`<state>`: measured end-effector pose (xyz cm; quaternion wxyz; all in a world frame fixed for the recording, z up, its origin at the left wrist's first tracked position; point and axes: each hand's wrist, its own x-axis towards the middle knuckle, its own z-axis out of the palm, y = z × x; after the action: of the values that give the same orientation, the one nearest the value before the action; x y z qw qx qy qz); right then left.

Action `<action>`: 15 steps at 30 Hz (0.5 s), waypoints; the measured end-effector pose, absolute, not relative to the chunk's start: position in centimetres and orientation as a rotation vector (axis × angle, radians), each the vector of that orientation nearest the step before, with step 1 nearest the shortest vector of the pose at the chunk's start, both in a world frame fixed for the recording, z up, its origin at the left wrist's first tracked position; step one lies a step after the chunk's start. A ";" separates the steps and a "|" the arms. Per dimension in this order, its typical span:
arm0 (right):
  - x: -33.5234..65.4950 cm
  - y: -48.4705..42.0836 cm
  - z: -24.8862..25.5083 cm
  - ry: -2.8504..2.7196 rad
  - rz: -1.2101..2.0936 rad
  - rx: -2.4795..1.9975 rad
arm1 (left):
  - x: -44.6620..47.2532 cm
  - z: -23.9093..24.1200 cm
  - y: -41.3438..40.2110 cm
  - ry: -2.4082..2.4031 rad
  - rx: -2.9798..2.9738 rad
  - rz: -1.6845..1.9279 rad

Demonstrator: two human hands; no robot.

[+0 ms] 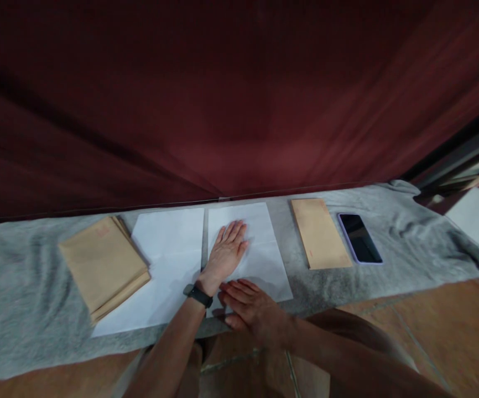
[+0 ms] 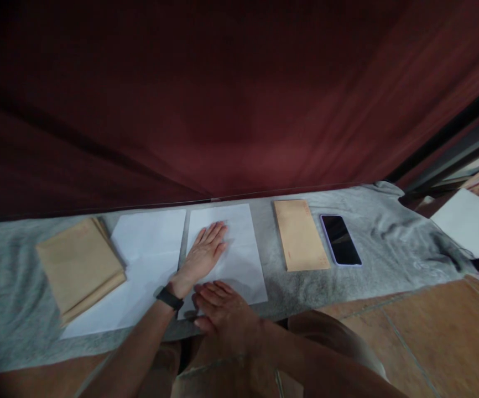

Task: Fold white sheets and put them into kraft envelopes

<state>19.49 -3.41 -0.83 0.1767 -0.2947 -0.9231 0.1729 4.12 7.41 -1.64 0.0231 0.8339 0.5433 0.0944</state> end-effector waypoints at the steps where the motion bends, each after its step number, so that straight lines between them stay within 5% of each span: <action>1: 19.6 -2.9 -0.7 -2.609 0.543 -0.814 | 4.2 -1.6 7.3 1.614 2.615 0.290; 15: 19.9 -3.0 -2.9 -2.568 0.383 -0.753 | 3.7 -2.4 8.0 1.750 2.655 0.210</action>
<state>19.89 -3.00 -2.89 0.2173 -0.2718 -0.9272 0.1382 3.72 7.99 -2.45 -0.0223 0.8329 0.5489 0.0660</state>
